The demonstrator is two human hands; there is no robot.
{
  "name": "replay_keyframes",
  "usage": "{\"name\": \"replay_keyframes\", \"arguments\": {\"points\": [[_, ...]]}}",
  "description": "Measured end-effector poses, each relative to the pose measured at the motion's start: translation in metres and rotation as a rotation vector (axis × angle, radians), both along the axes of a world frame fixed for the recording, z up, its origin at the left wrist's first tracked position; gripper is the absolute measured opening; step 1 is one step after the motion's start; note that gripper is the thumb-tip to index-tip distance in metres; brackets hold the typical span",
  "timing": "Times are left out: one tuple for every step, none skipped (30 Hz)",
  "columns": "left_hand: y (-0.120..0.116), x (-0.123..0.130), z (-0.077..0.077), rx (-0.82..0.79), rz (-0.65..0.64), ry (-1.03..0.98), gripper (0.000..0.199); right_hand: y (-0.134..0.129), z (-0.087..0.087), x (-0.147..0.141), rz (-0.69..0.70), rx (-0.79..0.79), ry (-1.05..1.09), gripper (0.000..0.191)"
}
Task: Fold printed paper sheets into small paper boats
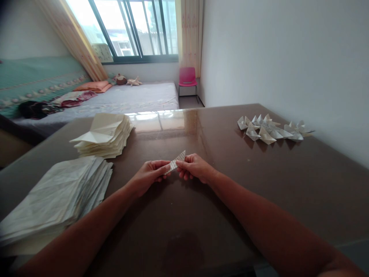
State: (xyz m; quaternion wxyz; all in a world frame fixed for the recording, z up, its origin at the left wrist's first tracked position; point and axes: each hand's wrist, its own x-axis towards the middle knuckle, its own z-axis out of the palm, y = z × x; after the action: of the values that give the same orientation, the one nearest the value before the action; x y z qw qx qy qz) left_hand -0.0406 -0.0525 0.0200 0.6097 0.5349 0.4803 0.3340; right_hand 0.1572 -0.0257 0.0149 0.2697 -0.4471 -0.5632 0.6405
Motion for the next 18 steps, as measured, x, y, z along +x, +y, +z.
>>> {"name": "replay_keyframes", "arguments": {"points": [[0.0002, -0.0005, 0.0, 0.028, -0.002, 0.022, 0.052, 0.0004, -0.0001, 0.0005, -0.003, -0.006, -0.008, 0.047], [0.0006, -0.0013, -0.0001, 0.057, -0.007, 0.042, 0.052, 0.0007, 0.0001, 0.0012, 0.004, -0.016, -0.016, 0.047], [0.0013, -0.0027, -0.0004, 0.086, -0.016, 0.059, 0.051, 0.0011, 0.0005, 0.0022, 0.019, -0.029, -0.023, 0.048], [0.002, -0.0043, -0.0006, 0.111, -0.029, 0.072, 0.05, 0.0014, 0.0009, 0.0034, 0.039, -0.035, -0.027, 0.048], [0.0029, -0.0061, -0.0008, 0.131, -0.041, 0.081, 0.049, 0.0018, 0.0012, 0.0046, 0.057, -0.027, -0.03, 0.049], [0.0037, -0.0078, -0.001, 0.146, -0.05, 0.089, 0.049, 0.0023, 0.0012, 0.0058, 0.068, -0.002, -0.033, 0.048], [0.0042, -0.0091, -0.0011, 0.156, -0.059, 0.096, 0.048, 0.0029, 0.0009, 0.0069, 0.068, 0.04, -0.037, 0.047], [0.0045, -0.0099, -0.0011, 0.164, -0.063, 0.105, 0.048, 0.0036, 0.0003, 0.0078, 0.057, 0.096, -0.04, 0.045], [0.0044, -0.0101, -0.0011, 0.168, -0.06, 0.116, 0.048, 0.0044, -0.0008, 0.0084, 0.04, 0.156, -0.04, 0.043], [0.004, -0.0096, -0.0012, 0.17, -0.05, 0.128, 0.049, 0.0051, -0.0021, 0.0088, 0.023, 0.207, -0.041, 0.042], [0.0034, -0.0087, -0.0012, 0.171, -0.035, 0.142, 0.05, 0.0058, -0.0036, 0.0088, 0.009, 0.245, -0.042, 0.041], [0.0028, -0.0075, -0.0014, 0.171, -0.017, 0.155, 0.049, 0.0065, -0.0051, 0.0087, 0.0, 0.271, -0.043, 0.041], [0.0022, -0.0062, -0.0016, 0.17, 0.002, 0.168, 0.048, 0.007, -0.0064, 0.0084, -0.006, 0.289, -0.047, 0.041], [0.0019, -0.0052, -0.0017, 0.168, 0.018, 0.176, 0.045, 0.0074, -0.0074, 0.0082, -0.007, 0.299, -0.053, 0.042], [0.0019, -0.0046, -0.0019, 0.17, 0.028, 0.183, 0.042, 0.0077, -0.008, 0.0081, -0.001, 0.304, -0.059, 0.042], [0.0023, -0.0045, -0.002, 0.18, 0.035, 0.192, 0.038, 0.0078, -0.0081, 0.0082, 0.007, 0.307, -0.056, 0.042], [0.0028, -0.0048, -0.002, 0.2, 0.041, 0.211, 0.035, 0.0079, -0.0077, 0.0084, 0.015, 0.309, -0.042, 0.041], [0.0033, -0.0053, -0.0021, 0.232, 0.047, 0.242, 0.032, 0.0078, -0.007, 0.0089, 0.02, 0.308, -0.019, 0.04]]}}
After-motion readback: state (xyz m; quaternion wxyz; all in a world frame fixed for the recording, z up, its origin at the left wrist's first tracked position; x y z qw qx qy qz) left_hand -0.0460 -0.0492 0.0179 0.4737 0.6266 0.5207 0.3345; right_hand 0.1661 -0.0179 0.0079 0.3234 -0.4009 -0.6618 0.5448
